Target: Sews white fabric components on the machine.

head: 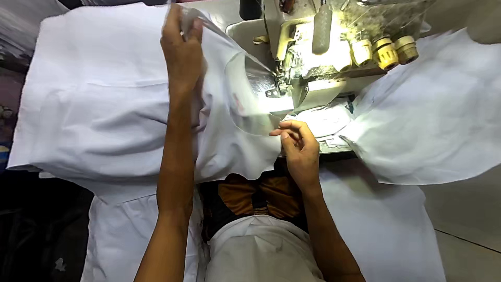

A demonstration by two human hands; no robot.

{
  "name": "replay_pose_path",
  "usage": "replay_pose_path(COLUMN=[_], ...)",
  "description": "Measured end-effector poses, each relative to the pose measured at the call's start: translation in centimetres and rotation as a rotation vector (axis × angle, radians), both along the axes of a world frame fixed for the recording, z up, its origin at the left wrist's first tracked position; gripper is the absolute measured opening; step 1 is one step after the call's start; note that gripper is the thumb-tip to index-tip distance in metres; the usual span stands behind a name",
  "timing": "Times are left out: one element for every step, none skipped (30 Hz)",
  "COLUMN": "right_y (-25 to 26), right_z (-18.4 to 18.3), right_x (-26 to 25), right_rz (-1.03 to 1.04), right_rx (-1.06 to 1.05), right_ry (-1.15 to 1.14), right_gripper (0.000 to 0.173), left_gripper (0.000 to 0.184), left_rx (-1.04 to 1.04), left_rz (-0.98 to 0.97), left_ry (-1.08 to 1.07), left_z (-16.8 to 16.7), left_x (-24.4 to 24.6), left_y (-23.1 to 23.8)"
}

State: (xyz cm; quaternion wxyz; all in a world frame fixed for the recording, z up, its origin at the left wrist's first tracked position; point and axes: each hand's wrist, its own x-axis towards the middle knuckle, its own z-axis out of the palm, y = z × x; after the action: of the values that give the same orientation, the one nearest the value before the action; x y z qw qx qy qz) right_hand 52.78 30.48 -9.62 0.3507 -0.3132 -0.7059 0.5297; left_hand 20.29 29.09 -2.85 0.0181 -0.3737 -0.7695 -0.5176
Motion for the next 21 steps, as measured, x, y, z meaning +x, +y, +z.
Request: replay_pose_path(right_y=[0.0, 0.2, 0.3, 0.5, 0.6, 0.6, 0.5, 0.4, 0.1, -0.3, -0.6, -1.0, -1.3, -1.6, -1.9, -2.2, -2.6, -3.0, -3.4, -3.8, -4.1], right_z=[0.2, 0.3, 0.4, 0.4, 0.2, 0.0, -0.3, -0.7, -1.0, -1.2, -1.3, -1.2, -1.2, -1.2, -1.3, -1.3, -1.3, -1.2, -1.1, -1.3, -1.6], right_x=[0.2, 0.5, 0.6, 0.6, 0.5, 0.3, 0.0, -0.4, -0.7, -1.0, -1.2, -1.3, -1.4, -1.4, -1.4, -1.4, -1.4, -1.3, -1.2, -1.2, -1.1], right_rz=[-0.005, -0.003, -0.006, -0.025, -0.050, -0.065, -0.064, -0.051, -0.035, -0.024, -0.016, -0.009, -0.003, 0.004, 0.005, -0.002, -0.005, 0.002, 0.023, 0.051, 0.080], right_rx=[0.005, 0.015, 0.039, 0.097, 0.185, 0.273, 0.353, 0.421, 0.472, 0.510, 0.541, 0.566, 0.582, 0.595, 0.617, 0.637, 0.645, 0.646, 0.644, 0.644, 0.649], right_ry=[-0.006, -0.020, -0.051, -0.115, -0.209, -0.298, -0.365, -0.412, -0.443, -0.462, -0.481, -0.503, -0.527, -0.551, -0.566, -0.568, -0.566, -0.555, -0.542, -0.528, -0.513], right_gripper=[0.023, 0.023, 0.023, 0.022, 0.021, 0.020, 0.020, 0.019, 0.017, 0.018, 0.020, 0.024, 0.029, 0.033, 0.034, 0.033, 0.033, 0.034, 0.037, 0.038, 0.037], left_gripper=[0.034, 0.029, 0.024, 0.022, 0.020, 0.018, 0.018, 0.017, 0.016, 0.014, 0.012, 0.010, 0.007, 0.005, 0.005, 0.006, 0.006, 0.006, 0.007, 0.006, 0.006], left_rx=[0.087, 0.168, 0.234, 0.270, 0.289, 0.297, 0.296, 0.292, 0.293, 0.299, 0.321, 0.356, 0.391, 0.421, 0.438, 0.438, 0.434, 0.428, 0.418, 0.412, 0.409], left_rz=[0.011, 0.018, 0.015, 0.006, -0.017, -0.053, -0.089, -0.121, -0.134, -0.141, -0.141, -0.129, -0.110, -0.095, -0.078, -0.063, -0.048, -0.031, -0.014, -0.003, -0.001], left_ry=[-0.027, -0.052, -0.067, -0.081, -0.088, -0.087, -0.075, -0.059, -0.031, 0.004, 0.037, 0.064, 0.086, 0.106, 0.129, 0.160, 0.193, 0.222, 0.241, 0.248, 0.253], left_z=[0.0, 0.1, 0.1, 0.2, 0.2, 0.3, 0.5, 0.8, 1.0, 1.3, 1.6, 2.0, 2.4, 2.9, 3.3, 3.7, 3.9, 4.2, 4.4, 4.4, 4.4], left_x=[-0.7, -1.2, -1.7, -2.1, -2.2, -2.0, -1.7, -1.2, -0.6, 0.0, 0.6, 1.1, 1.5, 2.0, 2.4, 2.9, 3.4, 3.9, 4.4, 4.8, 4.9], left_y=[-1.4, -2.9, -4.5, -6.0, -7.5, -8.9, -10.1, -11.1, -12.0, -12.7, -13.4, -14.1, -14.6, -15.1, -15.3, -15.4, -15.3, -15.1, -14.8, -14.7, -14.6])
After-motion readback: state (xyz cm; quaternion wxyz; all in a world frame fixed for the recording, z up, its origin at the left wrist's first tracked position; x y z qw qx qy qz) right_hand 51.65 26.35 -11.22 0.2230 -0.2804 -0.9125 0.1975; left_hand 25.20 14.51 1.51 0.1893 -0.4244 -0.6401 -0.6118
